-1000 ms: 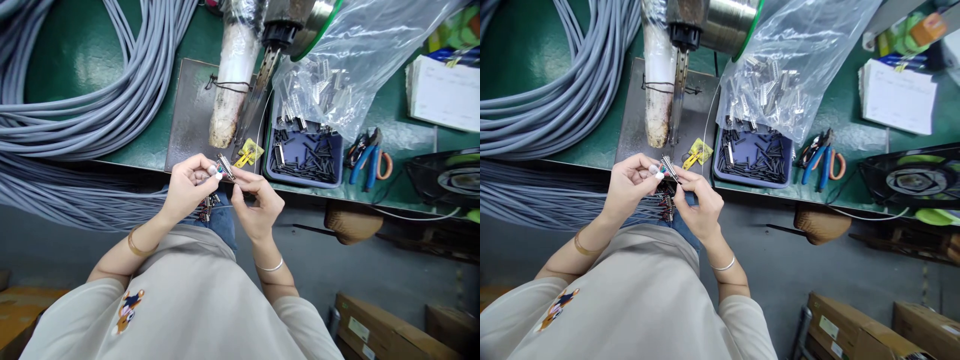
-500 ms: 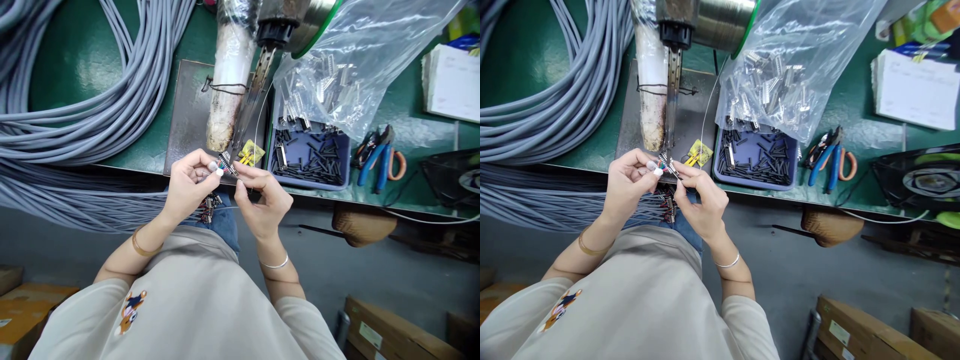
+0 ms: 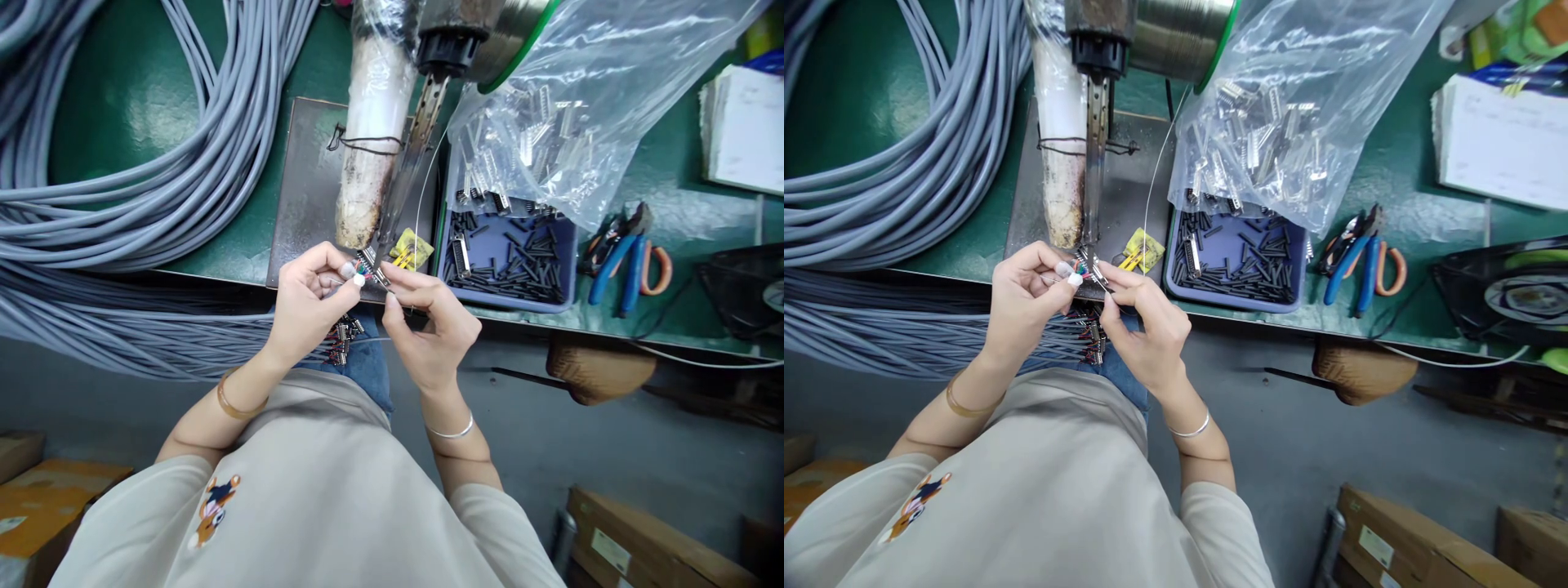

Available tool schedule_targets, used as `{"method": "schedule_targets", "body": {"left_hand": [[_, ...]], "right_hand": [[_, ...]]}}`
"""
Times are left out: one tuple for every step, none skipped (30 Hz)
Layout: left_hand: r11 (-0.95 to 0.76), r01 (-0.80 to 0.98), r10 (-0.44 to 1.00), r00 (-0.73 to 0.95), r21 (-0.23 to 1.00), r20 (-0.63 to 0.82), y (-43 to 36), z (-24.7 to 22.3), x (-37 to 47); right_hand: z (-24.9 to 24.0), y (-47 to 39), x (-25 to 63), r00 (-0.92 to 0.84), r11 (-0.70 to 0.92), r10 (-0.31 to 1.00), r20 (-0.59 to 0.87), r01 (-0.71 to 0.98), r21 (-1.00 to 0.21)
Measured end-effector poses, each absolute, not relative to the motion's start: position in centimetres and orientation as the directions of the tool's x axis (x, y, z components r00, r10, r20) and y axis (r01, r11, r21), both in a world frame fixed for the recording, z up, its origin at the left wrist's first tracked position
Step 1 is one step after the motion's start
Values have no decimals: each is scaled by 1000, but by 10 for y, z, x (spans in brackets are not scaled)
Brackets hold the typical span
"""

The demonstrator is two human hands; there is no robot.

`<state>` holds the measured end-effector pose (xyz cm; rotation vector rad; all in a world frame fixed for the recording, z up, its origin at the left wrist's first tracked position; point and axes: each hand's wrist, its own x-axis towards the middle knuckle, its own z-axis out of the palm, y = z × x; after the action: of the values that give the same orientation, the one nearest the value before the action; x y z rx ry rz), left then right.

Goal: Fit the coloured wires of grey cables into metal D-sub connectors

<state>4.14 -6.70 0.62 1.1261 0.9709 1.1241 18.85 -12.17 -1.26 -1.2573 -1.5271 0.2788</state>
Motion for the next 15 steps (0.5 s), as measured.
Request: {"method": "schedule_targets", "body": {"left_hand": [[59, -164, 983, 179, 985, -29, -67, 7, 42], [58, -155, 984, 177, 986, -31, -67, 8, 42], [59, -144, 984, 174, 988, -33, -67, 8, 42], [57, -135, 985, 171, 989, -34, -67, 9, 42], [54, -129, 985, 168, 990, -32, -68, 9, 42], [48, -127, 986, 165, 991, -26, -68, 10, 42], [39, -129, 987, 162, 991, -18, -68, 10, 42], [29, -133, 987, 161, 991, -8, -68, 10, 42], [22, -134, 987, 160, 991, 0, -68, 9, 42], [18, -133, 987, 160, 991, 4, -68, 9, 43], [18, -127, 987, 161, 992, 3, -68, 9, 43], [19, -122, 987, 160, 992, 1, -68, 9, 43], [23, -118, 988, 157, 993, -4, -68, 9, 43], [26, -118, 988, 153, 993, -7, -68, 9, 44], [27, -120, 989, 148, 992, -9, -68, 10, 44]], "right_hand": [[-12, -121, 188, 145, 418, 804, 577, 552, -722], [-12, -121, 188, 145, 421, 802, 580, 552, -720], [-11, -121, 188, 145, 421, 801, 580, 553, -719], [-11, -121, 188, 145, 418, 803, 578, 555, -719], [-11, -121, 188, 146, 413, 805, 575, 558, -720], [-11, -121, 188, 146, 409, 807, 572, 562, -719], [-11, -121, 188, 146, 407, 808, 571, 564, -719], [-11, -121, 188, 146, 407, 807, 572, 563, -719], [-12, -121, 189, 145, 410, 807, 573, 560, -720], [-12, -121, 189, 143, 415, 806, 574, 556, -721], [-13, -121, 190, 143, 419, 805, 575, 551, -722], [-13, -120, 190, 142, 421, 806, 575, 546, -724], [-13, -120, 190, 142, 422, 807, 574, 542, -727], [-14, -120, 190, 142, 422, 807, 573, 540, -728], [-13, -119, 190, 143, 422, 807, 574, 539, -729]]}}
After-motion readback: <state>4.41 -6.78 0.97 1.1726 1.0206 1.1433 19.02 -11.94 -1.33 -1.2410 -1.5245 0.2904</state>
